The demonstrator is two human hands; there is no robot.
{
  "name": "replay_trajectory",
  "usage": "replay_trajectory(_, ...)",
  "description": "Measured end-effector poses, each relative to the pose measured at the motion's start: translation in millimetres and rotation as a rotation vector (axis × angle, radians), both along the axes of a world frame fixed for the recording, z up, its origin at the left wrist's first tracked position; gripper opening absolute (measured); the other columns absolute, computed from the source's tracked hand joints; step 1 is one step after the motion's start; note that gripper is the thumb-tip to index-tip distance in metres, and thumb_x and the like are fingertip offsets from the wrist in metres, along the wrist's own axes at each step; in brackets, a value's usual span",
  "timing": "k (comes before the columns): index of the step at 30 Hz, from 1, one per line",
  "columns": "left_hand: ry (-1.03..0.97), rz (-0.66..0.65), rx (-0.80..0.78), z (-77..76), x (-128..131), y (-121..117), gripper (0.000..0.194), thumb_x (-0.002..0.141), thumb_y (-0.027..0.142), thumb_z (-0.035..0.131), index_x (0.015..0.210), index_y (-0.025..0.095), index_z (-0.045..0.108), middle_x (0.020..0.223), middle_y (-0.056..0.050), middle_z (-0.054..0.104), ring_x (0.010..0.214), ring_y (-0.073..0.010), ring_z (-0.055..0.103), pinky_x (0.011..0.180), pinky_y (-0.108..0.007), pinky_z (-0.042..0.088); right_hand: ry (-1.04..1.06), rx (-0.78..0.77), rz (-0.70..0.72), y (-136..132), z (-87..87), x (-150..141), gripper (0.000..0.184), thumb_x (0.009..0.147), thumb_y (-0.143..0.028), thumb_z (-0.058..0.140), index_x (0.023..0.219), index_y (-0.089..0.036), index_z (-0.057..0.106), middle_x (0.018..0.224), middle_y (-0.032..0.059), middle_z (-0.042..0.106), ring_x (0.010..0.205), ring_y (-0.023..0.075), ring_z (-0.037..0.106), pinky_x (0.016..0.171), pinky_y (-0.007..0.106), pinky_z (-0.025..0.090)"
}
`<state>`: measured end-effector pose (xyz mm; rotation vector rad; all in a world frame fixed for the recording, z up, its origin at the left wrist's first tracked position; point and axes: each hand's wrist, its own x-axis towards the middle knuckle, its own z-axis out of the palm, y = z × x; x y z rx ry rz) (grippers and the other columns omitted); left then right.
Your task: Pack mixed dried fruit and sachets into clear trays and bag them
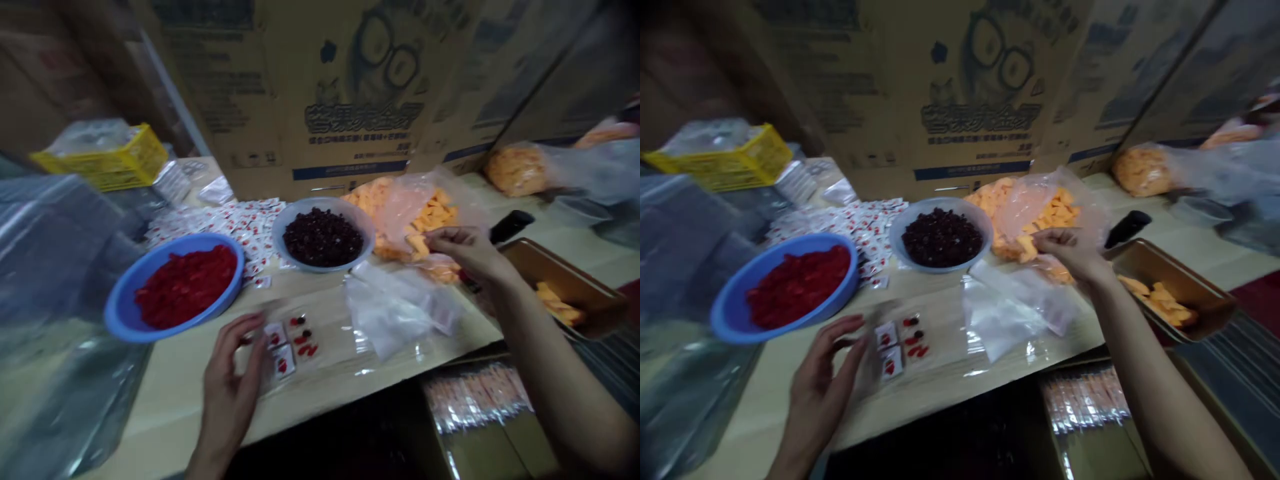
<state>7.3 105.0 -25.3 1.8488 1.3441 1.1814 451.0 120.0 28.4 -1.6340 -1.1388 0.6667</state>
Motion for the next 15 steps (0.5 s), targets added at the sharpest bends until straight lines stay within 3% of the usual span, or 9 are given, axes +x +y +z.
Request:
replay_trajectory(3, -0.041, -0.19, -0.081, 20.0, 10, -2, 0.034, 0.095, 0.032, 0.059, 0.127, 0.025, 0.061, 0.132, -0.009, 0.062, 0.11, -0.0208, 0.062, 0.092, -0.033, 0.051, 0.24, -0.132, 0.397, -3, -16.8, -102, 0.032, 0.07, -0.044, 0.085, 0.087, -0.018, 0.078, 0.086, 0.0067, 0.076, 0.074, 0.0163, 0.067, 0.071, 0.028, 0.053)
replay_trajectory(5, -0.017, -0.276, -0.136, 24.7, 4, -2, 0.034, 0.095, 0.031, 0.059, 0.129, 0.024, 0.062, 0.128, -0.009, 0.065, 0.101, -0.0185, 0.064, 0.091, -0.032, 0.051, 0.361, -0.207, 0.647, 3, -34.2, -170, 0.034, 0.07, -0.046, 0.084, 0.088, -0.018, 0.079, 0.086, 0.0063, 0.077, 0.074, 0.0169, 0.068, 0.071, 0.029, 0.054)
replay_trajectory(8, 0.044, -0.255, -0.187, 20.6, -21, -5, 0.024, 0.096, 0.031, 0.059, 0.115, 0.022, 0.069, 0.11, -0.007, 0.071, 0.095, -0.0181, 0.064, 0.087, -0.03, 0.05, 0.48, -0.261, 0.868, 17, -63.5, -247, 0.033, 0.07, -0.045, 0.082, 0.087, -0.017, 0.078, 0.079, 0.0041, 0.075, 0.066, 0.0149, 0.065, 0.063, 0.027, 0.05)
replay_trajectory(11, 0.098, -0.167, -0.209, 8.2, -49, -11, 0.024, 0.094, 0.031, 0.062, 0.114, 0.021, 0.07, 0.106, -0.006, 0.072, 0.09, -0.0177, 0.064, 0.084, -0.029, 0.049, 0.535, -0.246, 0.961, 34, -89.0, -292, 0.028, 0.07, -0.041, 0.081, 0.082, -0.016, 0.078, 0.075, 0.002, 0.074, 0.063, 0.0135, 0.063, 0.062, 0.026, 0.048)
replay_trajectory(15, 0.123, 0.017, -0.219, -17.6, -66, -12, 0.024, 0.091, 0.03, 0.063, 0.113, 0.022, 0.07, 0.107, -0.004, 0.074, 0.089, -0.0173, 0.064, 0.083, -0.029, 0.048, 0.443, -0.176, 1.013, 49, -106.8, -319, 0.022, 0.077, -0.037, 0.073, 0.082, -0.015, 0.078, 0.078, 0.0023, 0.075, 0.068, 0.0164, 0.065, 0.065, 0.027, 0.049)
